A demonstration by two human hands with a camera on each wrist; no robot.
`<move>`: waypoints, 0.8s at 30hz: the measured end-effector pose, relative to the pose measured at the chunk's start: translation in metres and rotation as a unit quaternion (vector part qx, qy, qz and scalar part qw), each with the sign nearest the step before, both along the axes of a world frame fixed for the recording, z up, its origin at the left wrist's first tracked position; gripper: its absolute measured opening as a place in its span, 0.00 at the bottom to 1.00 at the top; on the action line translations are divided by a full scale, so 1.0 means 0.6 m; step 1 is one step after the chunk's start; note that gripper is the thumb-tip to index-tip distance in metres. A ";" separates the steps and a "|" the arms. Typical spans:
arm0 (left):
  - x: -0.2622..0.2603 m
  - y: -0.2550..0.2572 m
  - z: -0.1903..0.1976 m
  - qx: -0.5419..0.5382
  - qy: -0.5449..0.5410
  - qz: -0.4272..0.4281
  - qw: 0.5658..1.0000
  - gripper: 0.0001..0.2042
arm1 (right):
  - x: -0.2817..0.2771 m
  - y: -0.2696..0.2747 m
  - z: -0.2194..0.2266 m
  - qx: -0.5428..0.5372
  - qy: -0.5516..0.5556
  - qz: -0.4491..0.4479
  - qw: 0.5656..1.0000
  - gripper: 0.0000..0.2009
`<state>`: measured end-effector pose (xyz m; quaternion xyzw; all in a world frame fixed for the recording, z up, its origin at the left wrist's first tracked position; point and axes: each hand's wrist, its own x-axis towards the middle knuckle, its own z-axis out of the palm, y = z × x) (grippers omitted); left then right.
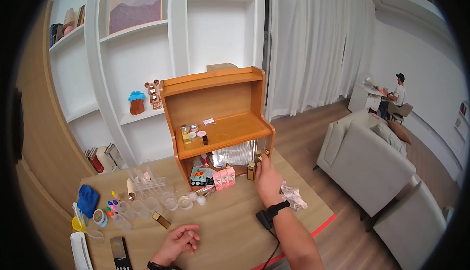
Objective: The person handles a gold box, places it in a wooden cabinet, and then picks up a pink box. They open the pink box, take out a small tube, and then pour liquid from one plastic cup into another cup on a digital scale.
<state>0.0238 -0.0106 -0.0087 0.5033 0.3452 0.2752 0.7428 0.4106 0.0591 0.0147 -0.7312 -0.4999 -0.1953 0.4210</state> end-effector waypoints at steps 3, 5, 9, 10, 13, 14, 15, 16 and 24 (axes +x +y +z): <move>-0.001 0.001 0.001 0.002 0.005 0.001 1.000 0.17 | 0.022 0.012 -0.021 -0.046 -0.006 0.002 0.999 0.17; -0.002 0.001 0.003 0.000 0.007 0.003 1.000 0.17 | 0.039 0.023 -0.035 -0.050 -0.001 0.002 0.999 0.17; -0.003 0.002 0.001 0.000 0.006 0.000 1.000 0.18 | 0.053 0.023 -0.016 -0.101 -0.004 -0.021 0.995 0.14; -0.003 0.002 0.001 -0.001 0.006 -0.001 1.000 0.18 | 0.056 0.024 -0.012 -0.102 -0.003 -0.022 0.995 0.14; -0.004 0.003 0.001 -0.008 -0.003 -0.002 1.000 0.18 | 0.060 0.026 -0.010 -0.090 -0.004 -0.032 0.995 0.12; -0.004 0.003 0.001 -0.013 -0.006 -0.001 1.000 0.18 | 0.062 0.028 -0.013 -0.081 -0.008 -0.033 0.996 0.14; -0.004 0.002 0.002 -0.017 -0.008 0.000 1.000 0.18 | 0.062 0.027 -0.015 -0.073 -0.012 -0.035 0.997 0.15; -0.004 0.002 0.003 -0.018 -0.008 -0.001 1.000 0.18 | 0.060 0.024 -0.019 -0.073 -0.011 -0.036 0.997 0.15; -0.005 0.003 0.003 -0.018 0.000 0.003 1.000 0.17 | 0.043 0.020 -0.031 -0.074 0.143 -0.014 0.987 0.22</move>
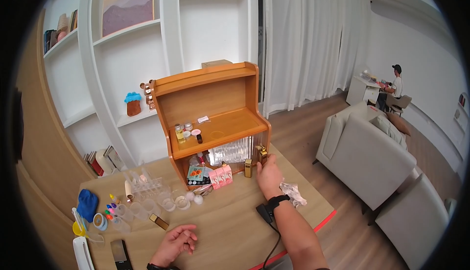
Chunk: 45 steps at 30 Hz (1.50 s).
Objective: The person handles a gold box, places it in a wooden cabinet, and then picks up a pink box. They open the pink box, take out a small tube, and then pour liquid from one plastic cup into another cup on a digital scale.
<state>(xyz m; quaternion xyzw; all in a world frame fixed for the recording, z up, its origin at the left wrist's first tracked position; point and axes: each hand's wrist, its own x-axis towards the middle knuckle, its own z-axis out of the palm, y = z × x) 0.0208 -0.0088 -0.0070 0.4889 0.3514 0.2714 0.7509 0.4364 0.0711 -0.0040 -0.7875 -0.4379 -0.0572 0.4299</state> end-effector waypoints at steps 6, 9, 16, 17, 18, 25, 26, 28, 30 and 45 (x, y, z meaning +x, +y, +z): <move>-0.002 -0.001 0.001 -0.001 -0.006 0.005 1.000 0.17 | 0.027 0.027 -0.043 -0.001 -0.012 -0.028 1.000 0.20; -0.002 -0.001 0.000 -0.007 -0.008 0.007 1.000 0.17 | 0.034 0.030 -0.049 0.003 -0.019 -0.017 1.000 0.20; -0.001 0.000 -0.004 -0.004 -0.007 0.001 1.000 0.17 | 0.009 0.001 -0.015 0.028 -0.011 -0.043 0.999 0.23; 0.000 0.000 -0.001 0.001 -0.003 -0.001 1.000 0.17 | -0.002 -0.011 0.000 0.044 -0.043 -0.016 0.998 0.23; 0.001 -0.001 0.001 0.008 0.002 -0.003 1.000 0.17 | -0.013 -0.019 0.011 0.061 -0.075 0.012 0.995 0.24; -0.001 -0.004 0.009 0.006 0.002 0.004 1.000 0.17 | -0.082 -0.021 0.042 0.028 -0.106 0.107 0.988 0.22; -0.001 -0.003 0.008 0.004 0.001 -0.001 1.000 0.17 | -0.074 -0.015 0.032 0.010 -0.116 0.106 0.988 0.21; -0.002 -0.002 0.005 0.001 -0.002 0.001 1.000 0.18 | -0.064 -0.014 0.028 -0.009 -0.129 0.113 0.985 0.20; 0.000 -0.003 0.000 0.007 0.006 -0.010 1.000 0.18 | -0.060 -0.029 0.037 -0.011 -0.165 0.101 0.981 0.15; 0.012 -0.007 0.000 0.059 0.001 -0.003 0.998 0.21 | -0.307 -0.147 0.039 -0.185 0.386 0.443 0.788 0.14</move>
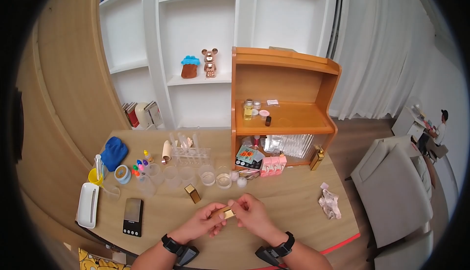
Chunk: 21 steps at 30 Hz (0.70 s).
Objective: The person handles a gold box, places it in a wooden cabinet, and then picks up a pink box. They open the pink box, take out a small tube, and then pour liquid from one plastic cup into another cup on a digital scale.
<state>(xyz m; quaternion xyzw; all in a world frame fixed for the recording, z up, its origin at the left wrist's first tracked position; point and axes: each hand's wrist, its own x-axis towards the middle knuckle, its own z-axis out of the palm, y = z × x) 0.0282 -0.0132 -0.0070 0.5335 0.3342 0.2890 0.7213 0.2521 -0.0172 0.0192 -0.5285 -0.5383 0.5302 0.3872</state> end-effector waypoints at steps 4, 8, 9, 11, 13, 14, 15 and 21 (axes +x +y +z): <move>-0.001 -0.004 0.026 -0.053 0.018 0.026 0.998 0.19 | 0.020 -0.012 -0.013 -0.091 0.055 0.043 0.993 0.20; -0.010 0.001 0.025 -0.106 -0.009 0.035 0.994 0.18 | 0.034 -0.011 -0.027 -0.109 0.108 0.073 0.986 0.22; -0.009 0.000 0.024 -0.110 -0.006 0.032 0.993 0.18 | 0.034 -0.013 -0.030 -0.112 0.137 0.096 0.979 0.22; -0.009 0.001 0.021 -0.095 -0.013 0.022 0.995 0.22 | 0.036 -0.014 -0.032 -0.117 0.168 0.116 0.972 0.22; -0.012 0.003 0.019 -0.131 -0.046 0.023 0.990 0.25 | 0.035 -0.014 -0.032 -0.115 0.189 0.148 0.964 0.23; -0.014 0.005 0.018 -0.164 -0.080 0.027 0.983 0.28 | 0.035 -0.014 -0.035 -0.115 0.190 0.147 0.964 0.23; -0.014 0.007 0.015 -0.164 -0.078 0.027 0.983 0.28 | 0.034 -0.014 -0.038 -0.112 0.184 0.141 0.966 0.23; -0.014 0.006 0.017 -0.160 -0.055 0.038 0.985 0.30 | 0.028 -0.012 -0.047 -0.108 0.135 0.116 0.978 0.25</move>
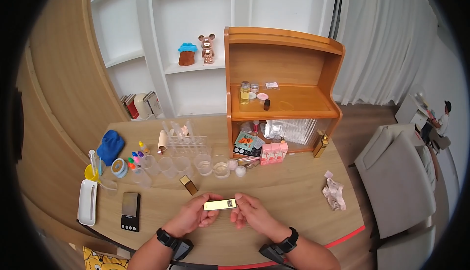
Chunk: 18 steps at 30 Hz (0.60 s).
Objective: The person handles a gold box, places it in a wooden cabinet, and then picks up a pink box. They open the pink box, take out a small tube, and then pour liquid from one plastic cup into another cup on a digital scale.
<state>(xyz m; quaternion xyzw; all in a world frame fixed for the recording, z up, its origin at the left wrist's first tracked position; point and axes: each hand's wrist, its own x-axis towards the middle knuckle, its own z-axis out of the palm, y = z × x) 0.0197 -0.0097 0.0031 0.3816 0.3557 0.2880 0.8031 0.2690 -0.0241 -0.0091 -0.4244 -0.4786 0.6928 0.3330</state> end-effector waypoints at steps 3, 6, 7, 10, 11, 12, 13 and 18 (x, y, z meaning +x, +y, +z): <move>-0.002 0.001 -0.009 0.013 -0.011 -0.010 1.000 0.31 | -0.003 -0.004 -0.002 0.014 -0.029 -0.003 0.999 0.27; -0.003 0.002 -0.004 -0.001 -0.034 -0.011 0.999 0.32 | -0.005 -0.006 -0.001 0.025 -0.039 0.001 0.999 0.29; -0.001 0.000 0.004 -0.003 -0.024 -0.011 1.000 0.32 | -0.005 -0.007 0.000 0.022 -0.034 0.004 0.999 0.30; -0.001 -0.001 0.007 -0.003 -0.020 -0.018 1.000 0.32 | -0.005 -0.009 0.006 0.019 -0.031 0.001 0.999 0.33; -0.002 -0.002 0.006 -0.001 -0.028 -0.022 0.999 0.31 | -0.004 -0.007 0.006 0.019 -0.030 0.000 0.999 0.33; 0.000 -0.002 0.004 -0.001 -0.027 -0.023 0.999 0.31 | -0.002 -0.006 0.005 0.003 -0.033 -0.003 0.999 0.33; 0.002 -0.002 0.003 0.016 -0.020 -0.025 0.999 0.30 | -0.001 -0.005 0.006 -0.014 -0.035 -0.006 0.999 0.34; 0.006 -0.007 0.004 0.060 0.018 -0.017 0.998 0.29 | 0.007 0.000 0.015 -0.012 -0.026 0.004 1.000 0.32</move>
